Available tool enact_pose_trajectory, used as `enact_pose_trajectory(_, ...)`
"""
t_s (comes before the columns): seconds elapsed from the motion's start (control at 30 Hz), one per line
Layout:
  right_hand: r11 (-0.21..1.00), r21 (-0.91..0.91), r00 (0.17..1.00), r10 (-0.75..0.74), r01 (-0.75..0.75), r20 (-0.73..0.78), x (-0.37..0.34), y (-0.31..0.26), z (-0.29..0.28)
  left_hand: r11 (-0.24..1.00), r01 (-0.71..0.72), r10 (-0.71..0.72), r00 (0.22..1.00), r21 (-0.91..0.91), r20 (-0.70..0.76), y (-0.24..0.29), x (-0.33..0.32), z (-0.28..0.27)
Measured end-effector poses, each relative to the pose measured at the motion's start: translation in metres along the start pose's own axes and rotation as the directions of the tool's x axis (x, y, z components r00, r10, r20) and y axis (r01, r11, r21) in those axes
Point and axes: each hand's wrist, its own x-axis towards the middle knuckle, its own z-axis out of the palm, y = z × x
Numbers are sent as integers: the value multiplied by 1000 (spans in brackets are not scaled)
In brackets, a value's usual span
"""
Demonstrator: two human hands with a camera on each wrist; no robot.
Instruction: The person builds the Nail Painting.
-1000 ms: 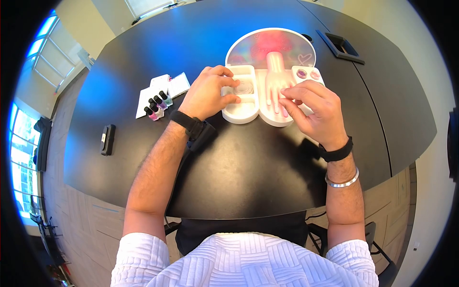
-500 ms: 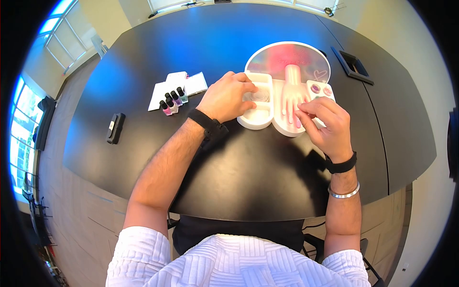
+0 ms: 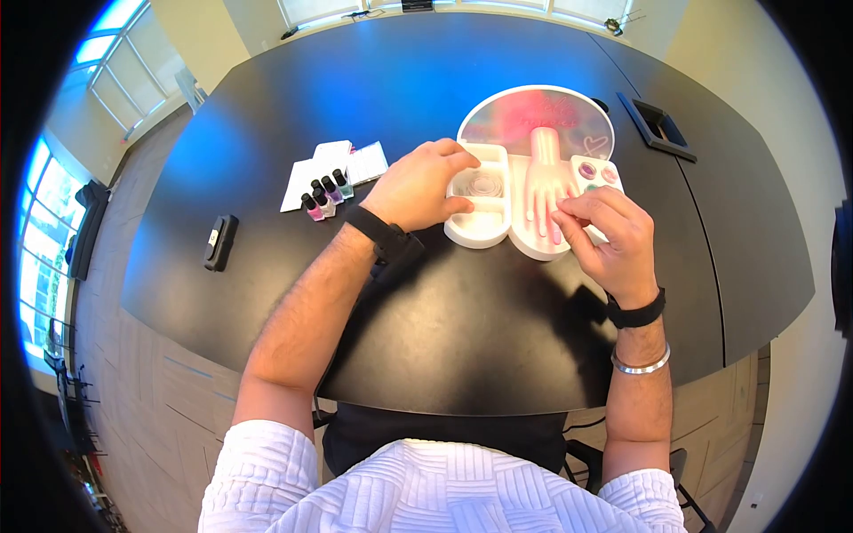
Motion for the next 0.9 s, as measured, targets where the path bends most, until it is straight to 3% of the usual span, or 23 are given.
enact_pose_trajectory(0.17, 1000, 21, 1000, 0, 0, -14, -1, 1, 1, 997, 73, -70, 995, 36, -67, -17, -3, -20)
enact_pose_trajectory(0.27, 1000, 12, 1000, -5, 5, 3, 0, -1, -1, 925, 269, -258, 963, 267, -76, -28, -3, -32)
enact_pose_trajectory(0.37, 1000, 17, 1000, 10, -11, 7, 0, -1, 0, 850, 383, -386, 920, 361, -67, -36, -5, -32)
enact_pose_trajectory(0.47, 1000, 8, 1000, -9, 9, -4, -1, 0, 1, 810, 411, -413, 906, 419, -90, -50, -6, -25)
enact_pose_trajectory(0.67, 1000, 18, 1000, 19, -18, -9, 0, -1, 0, 871, 398, -331, 909, 289, -255, -61, -19, -84)
enact_pose_trajectory(0.77, 999, 27, 1000, 17, -17, -6, 0, 0, 0, 854, 488, -410, 846, 184, -342, -91, -34, -112)
enact_pose_trajectory(0.9, 999, 33, 1000, 15, -15, -1, -1, 0, 1, 789, 580, -488, 791, 202, -369, -139, -60, -132)
